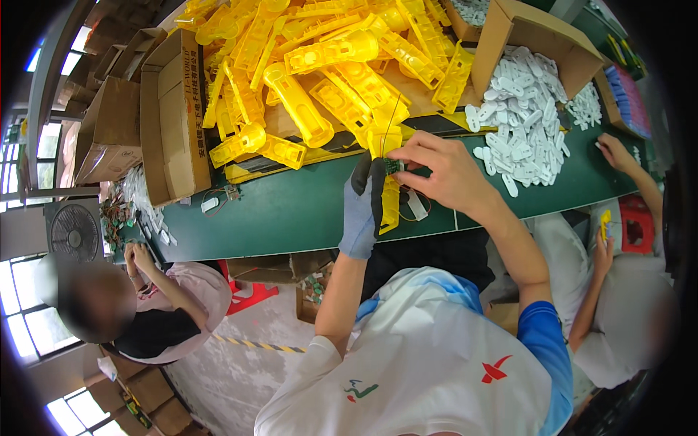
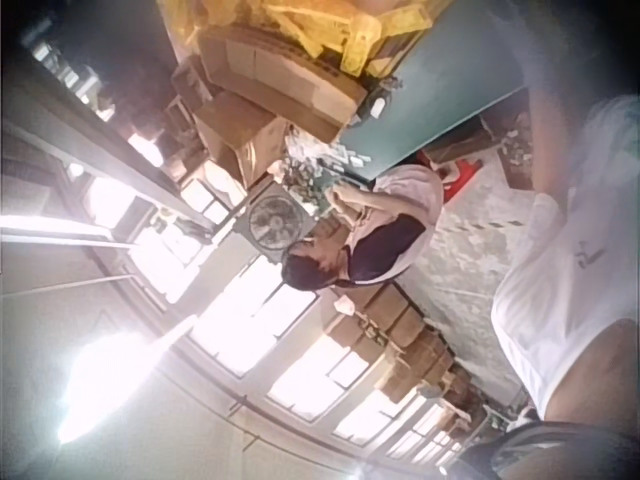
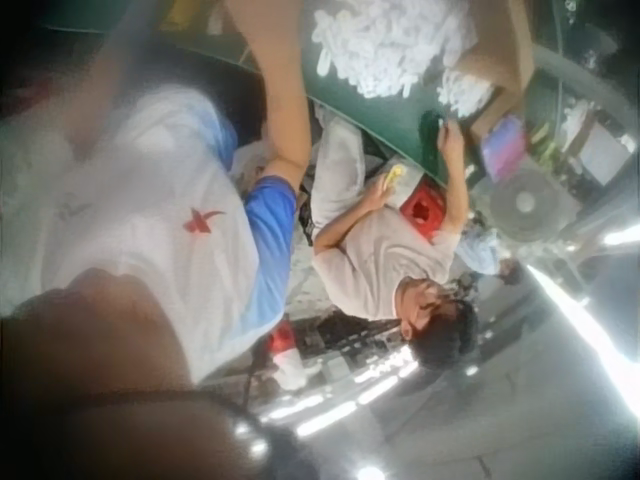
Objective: The person assembles small electronic components by hand, inserting circuit boards and wires into yellow and white plastic housings.
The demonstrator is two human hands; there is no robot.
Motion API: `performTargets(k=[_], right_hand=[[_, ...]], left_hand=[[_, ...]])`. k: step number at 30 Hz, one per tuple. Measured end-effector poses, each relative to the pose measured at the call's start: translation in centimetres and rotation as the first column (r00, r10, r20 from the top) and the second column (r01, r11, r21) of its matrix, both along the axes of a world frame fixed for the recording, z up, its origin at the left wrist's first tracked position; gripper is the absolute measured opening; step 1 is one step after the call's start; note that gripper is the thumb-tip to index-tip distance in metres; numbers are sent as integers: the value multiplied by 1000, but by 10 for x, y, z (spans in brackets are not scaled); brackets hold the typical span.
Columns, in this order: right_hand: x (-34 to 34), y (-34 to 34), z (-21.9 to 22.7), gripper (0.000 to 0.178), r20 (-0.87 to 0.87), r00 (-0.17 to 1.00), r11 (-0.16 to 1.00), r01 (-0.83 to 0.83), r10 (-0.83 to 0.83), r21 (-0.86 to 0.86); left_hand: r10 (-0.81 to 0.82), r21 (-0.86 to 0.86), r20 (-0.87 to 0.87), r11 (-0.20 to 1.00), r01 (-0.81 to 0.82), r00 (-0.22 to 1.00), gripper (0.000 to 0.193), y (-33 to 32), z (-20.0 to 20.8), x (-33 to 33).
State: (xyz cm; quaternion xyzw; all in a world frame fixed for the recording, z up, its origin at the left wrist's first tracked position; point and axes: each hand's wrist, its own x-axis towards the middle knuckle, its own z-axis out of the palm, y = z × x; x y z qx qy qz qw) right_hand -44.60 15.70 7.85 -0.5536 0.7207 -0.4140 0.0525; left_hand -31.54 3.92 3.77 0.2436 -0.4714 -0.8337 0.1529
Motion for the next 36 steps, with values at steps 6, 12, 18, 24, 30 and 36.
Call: performTargets(k=[6,12,18,24,30,36], right_hand=[[-10,-4,-8,25,-15,997,997,-72,73,12],[-10,-5,-13,23,134,988,996,-84,82,14],[-14,-9,-7,21,203,974,993,-111,101,42],[-15,-11,-10,20,301,951,991,-100,69,89],[-17,-12,-14,22,279,957,992,-100,76,71],[-23,-10,-13,23,341,936,985,-133,88,110]], left_hand=[[-35,123,10,992,34,999,35,-3,-1,7],[-73,-139,35,987,77,997,37,-9,-23,13],[-15,-23,88,1000,17,996,36,-4,-13,9],[-2,-46,74,999,6,997,37,-5,-19,12],[37,-192,123,981,-12,992,41,-2,-23,10],[60,-221,80,974,-41,995,38,4,-18,10]])
